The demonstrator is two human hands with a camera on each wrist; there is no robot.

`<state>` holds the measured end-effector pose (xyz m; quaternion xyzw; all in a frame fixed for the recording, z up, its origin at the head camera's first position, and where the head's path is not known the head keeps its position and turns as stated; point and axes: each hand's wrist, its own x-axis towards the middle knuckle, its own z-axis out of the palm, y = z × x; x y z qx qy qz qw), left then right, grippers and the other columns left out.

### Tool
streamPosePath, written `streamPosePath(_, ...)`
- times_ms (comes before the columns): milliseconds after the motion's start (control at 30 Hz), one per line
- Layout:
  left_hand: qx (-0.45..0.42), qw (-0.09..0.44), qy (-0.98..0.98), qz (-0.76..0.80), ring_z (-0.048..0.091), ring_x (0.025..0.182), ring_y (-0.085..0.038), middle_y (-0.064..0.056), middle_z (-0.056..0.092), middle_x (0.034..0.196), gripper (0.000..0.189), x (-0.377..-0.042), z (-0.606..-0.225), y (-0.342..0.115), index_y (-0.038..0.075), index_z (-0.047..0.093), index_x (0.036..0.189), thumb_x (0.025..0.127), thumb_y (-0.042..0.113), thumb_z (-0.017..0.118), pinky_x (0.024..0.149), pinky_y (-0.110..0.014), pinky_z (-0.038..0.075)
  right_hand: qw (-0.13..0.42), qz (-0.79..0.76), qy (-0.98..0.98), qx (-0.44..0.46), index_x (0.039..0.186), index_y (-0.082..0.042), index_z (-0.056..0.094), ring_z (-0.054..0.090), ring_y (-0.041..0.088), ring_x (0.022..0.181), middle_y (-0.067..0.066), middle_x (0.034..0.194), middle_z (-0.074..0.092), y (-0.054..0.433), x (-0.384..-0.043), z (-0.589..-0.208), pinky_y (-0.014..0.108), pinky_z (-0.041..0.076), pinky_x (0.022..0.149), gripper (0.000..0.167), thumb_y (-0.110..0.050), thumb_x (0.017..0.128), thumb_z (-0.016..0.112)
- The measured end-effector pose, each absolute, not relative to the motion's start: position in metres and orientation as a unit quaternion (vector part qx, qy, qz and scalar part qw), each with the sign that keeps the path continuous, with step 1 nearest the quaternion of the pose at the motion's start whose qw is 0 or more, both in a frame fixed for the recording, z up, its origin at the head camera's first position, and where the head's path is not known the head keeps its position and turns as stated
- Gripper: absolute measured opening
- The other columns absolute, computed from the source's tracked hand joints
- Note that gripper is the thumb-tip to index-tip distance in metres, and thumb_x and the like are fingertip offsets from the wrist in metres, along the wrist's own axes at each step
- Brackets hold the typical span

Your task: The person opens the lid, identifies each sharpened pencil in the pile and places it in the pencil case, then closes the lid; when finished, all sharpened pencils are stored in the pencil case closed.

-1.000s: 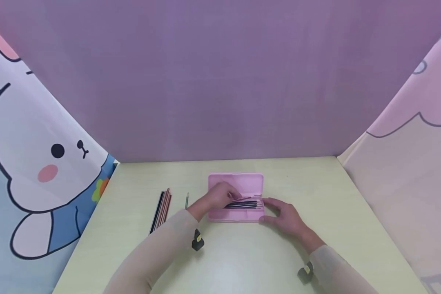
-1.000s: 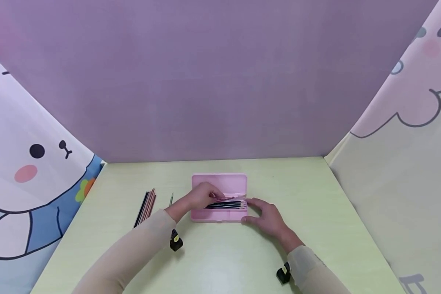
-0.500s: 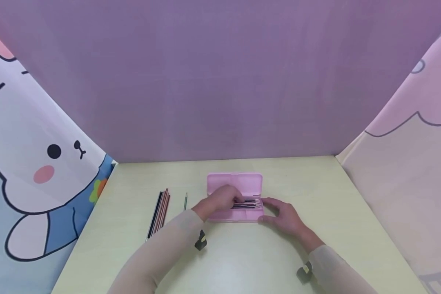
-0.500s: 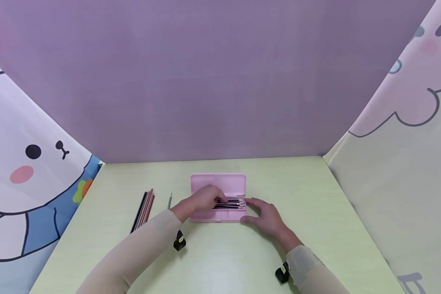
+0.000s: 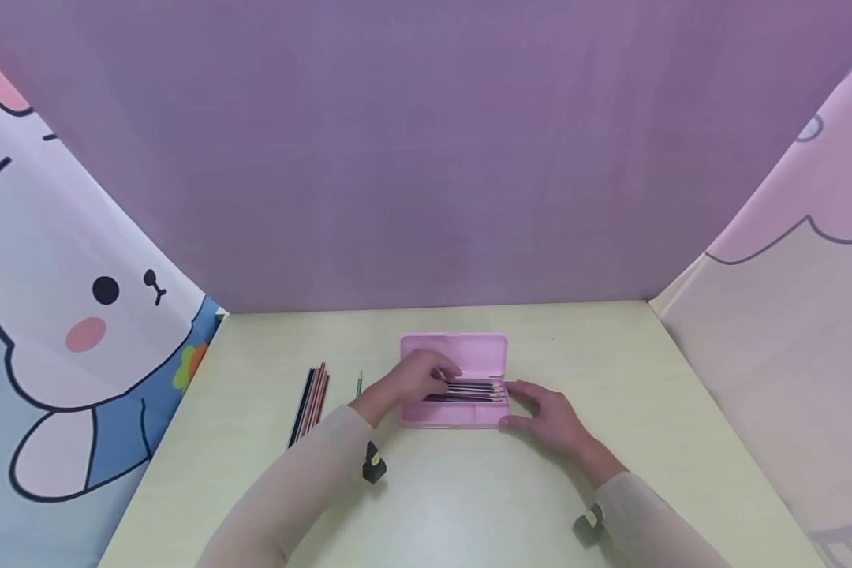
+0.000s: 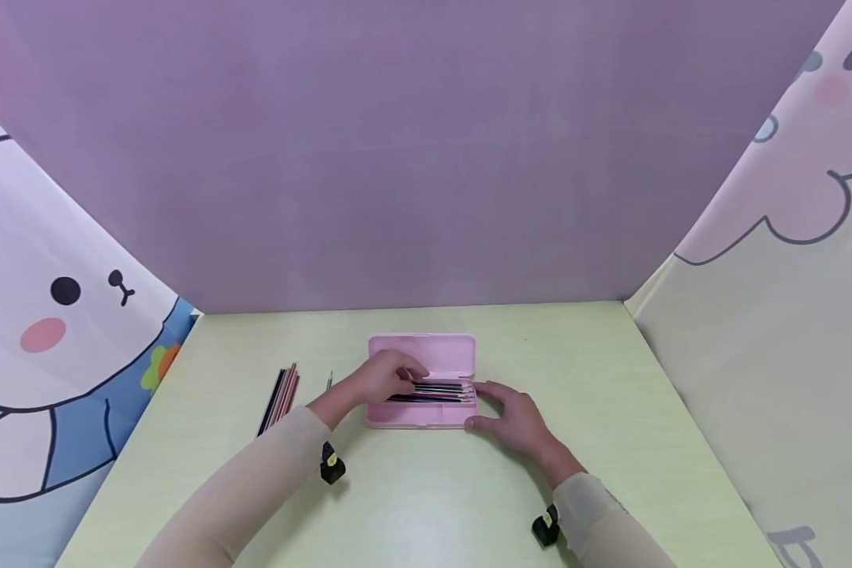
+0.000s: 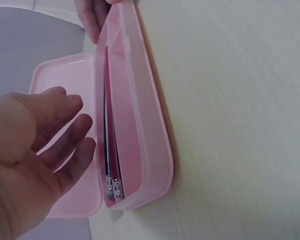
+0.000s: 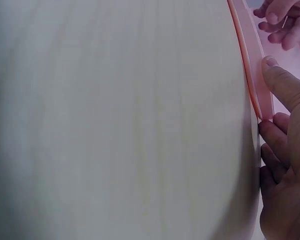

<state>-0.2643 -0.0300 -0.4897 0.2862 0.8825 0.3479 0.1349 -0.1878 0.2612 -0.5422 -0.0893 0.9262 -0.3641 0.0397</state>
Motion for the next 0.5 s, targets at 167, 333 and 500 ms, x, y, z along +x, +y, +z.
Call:
streamPosePath(167,0.283,0.143,0.865,0.388,0.069,0.098,-0.014,0.002,0.077,0.108,0.034,-0.261,-0.484,-0.038,0.011,0.074,0.124,0.091,0.006,0.075,0.087,-0.03,0.058,0.04,-0.363,0.927,-0.089,0.143,-0.029,0.06,0.047,0.038,0.143,0.008,0.15,0.057,0.261,-0.189,-0.543,0.061,0.036,0.118,0.072,-0.05,0.079,0.085)
streamPosePath(333,0.273,0.146,0.844,0.437,0.071,0.097,-0.018,-0.003,0.077,0.107,0.039,-0.254,-0.476,-0.051,0.007,0.07,0.129,0.091,0.01,0.077,0.085,-0.03,0.06,0.041,-0.364,0.926,-0.086,0.143,-0.029,0.061,0.047,0.037,0.143,0.007,0.149,0.058,0.262,-0.189,-0.543,0.059,0.036,0.118,0.072,-0.05,0.078,0.085)
streamPosePath(500,0.238,0.148,0.824,0.492,0.072,0.097,-0.02,-0.012,0.075,0.112,0.045,-0.246,-0.472,-0.07,0.005,0.067,0.134,0.09,0.011,0.078,0.083,-0.034,0.062,0.037,-0.361,0.928,-0.088,0.142,-0.029,0.061,0.048,0.038,0.142,0.007,0.149,0.059,0.263,-0.189,-0.542,0.061,0.036,0.118,0.072,-0.051,0.078,0.085)
